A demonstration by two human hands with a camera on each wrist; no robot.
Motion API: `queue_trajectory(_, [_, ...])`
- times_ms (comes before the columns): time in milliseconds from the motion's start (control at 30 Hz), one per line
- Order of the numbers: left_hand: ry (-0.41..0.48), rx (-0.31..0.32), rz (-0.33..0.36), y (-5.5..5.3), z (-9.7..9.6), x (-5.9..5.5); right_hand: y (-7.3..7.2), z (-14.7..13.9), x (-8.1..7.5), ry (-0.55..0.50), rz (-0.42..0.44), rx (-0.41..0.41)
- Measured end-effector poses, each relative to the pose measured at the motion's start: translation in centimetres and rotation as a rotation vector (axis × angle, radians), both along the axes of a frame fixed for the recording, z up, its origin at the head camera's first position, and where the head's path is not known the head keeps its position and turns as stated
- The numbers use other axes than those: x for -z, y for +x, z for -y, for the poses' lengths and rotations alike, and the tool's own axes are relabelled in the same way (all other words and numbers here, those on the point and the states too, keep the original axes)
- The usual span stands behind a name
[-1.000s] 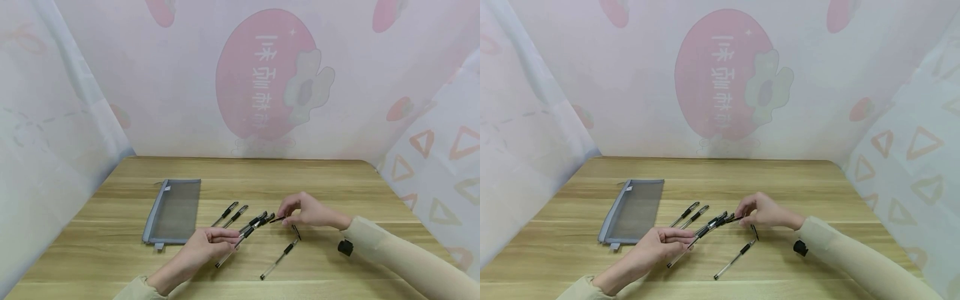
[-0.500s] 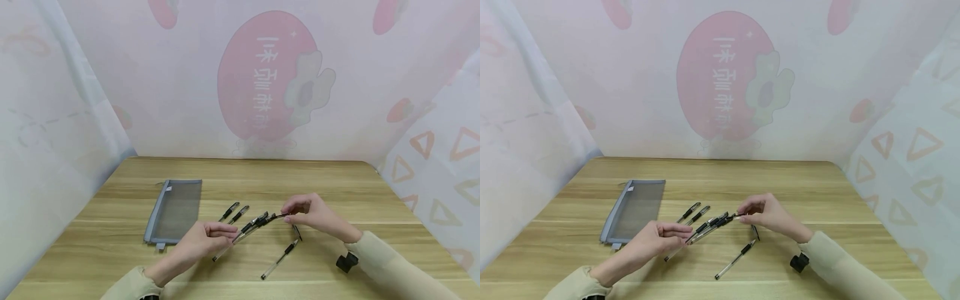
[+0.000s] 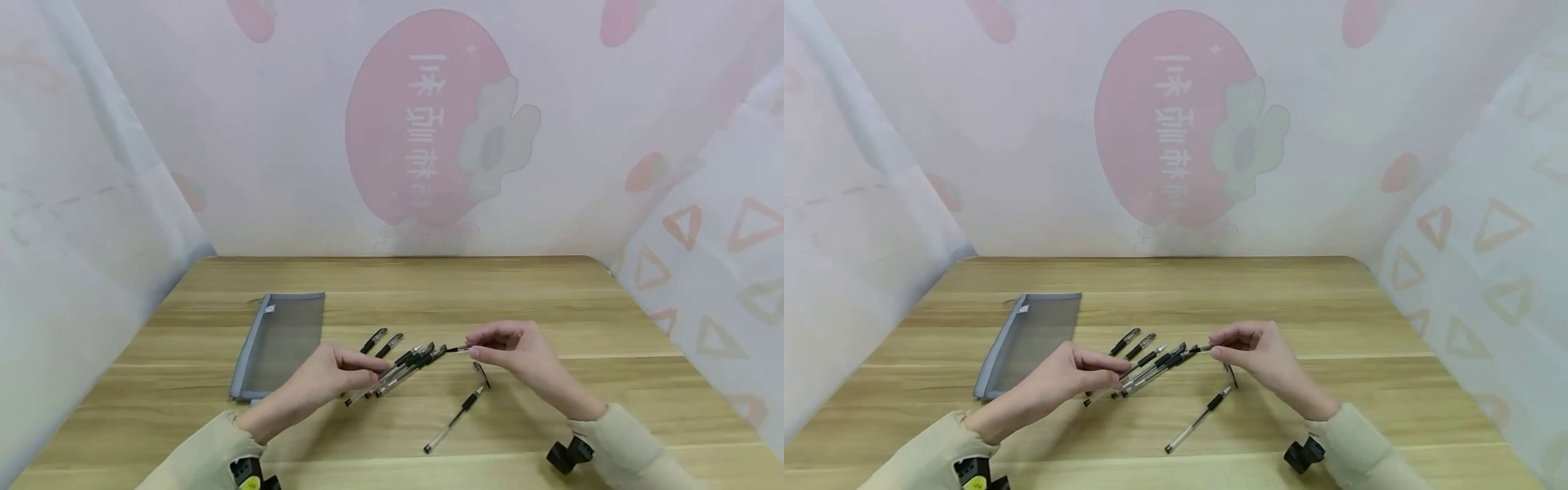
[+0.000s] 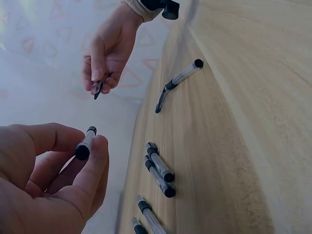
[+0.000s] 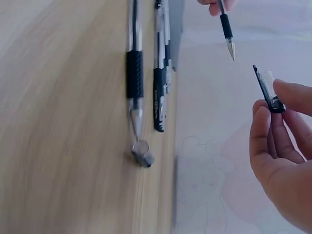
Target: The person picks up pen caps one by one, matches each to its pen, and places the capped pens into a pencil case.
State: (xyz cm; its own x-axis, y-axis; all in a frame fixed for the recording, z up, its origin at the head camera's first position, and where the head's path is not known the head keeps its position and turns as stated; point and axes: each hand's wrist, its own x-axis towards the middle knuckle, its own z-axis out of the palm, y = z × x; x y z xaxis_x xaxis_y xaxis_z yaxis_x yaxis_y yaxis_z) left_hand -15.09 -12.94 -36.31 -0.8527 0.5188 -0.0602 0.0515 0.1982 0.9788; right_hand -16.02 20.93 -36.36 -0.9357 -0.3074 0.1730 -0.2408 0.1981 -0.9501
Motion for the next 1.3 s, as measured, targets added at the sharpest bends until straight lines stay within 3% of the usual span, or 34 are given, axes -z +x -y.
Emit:
queue_trajectory(200, [-0.023, 0.047, 0.001, -0.3, -0.8, -0.3, -0.2, 0.8, 0.3, -0.04, -0.002, 0.014])
queue_trajectory(500, [-0.017, 0.112, -0.008, -0.7, -1.8, -0.4, -0.8, 0.9, 1.1, 0.014, -0.017, 0.015])
queue_trajectory(700, [-0.032, 0.131, -0.021, -1.0, -2.1, -0.6, -0.8, 1.2, 1.2, 0.045, -0.008, -0.029])
queue_trajectory(1000, [-0.061, 0.155, -0.061, -1.0, -2.6, -0.9, -0.8, 1.9, 1.7, 0.049, 0.02, -0.16])
queue_trajectory(1200, [-0.019, 0.172, -0.05, -1.1, -2.9, -0.8, -0.9, 1.6, 2.1, 0.004, 0.07, -0.16])
queue_trajectory(1300, [-0.001, 0.149, -0.037, -1.0, -3.0, -0.9, -0.9, 1.4, 2.0, -0.026, 0.093, -0.142])
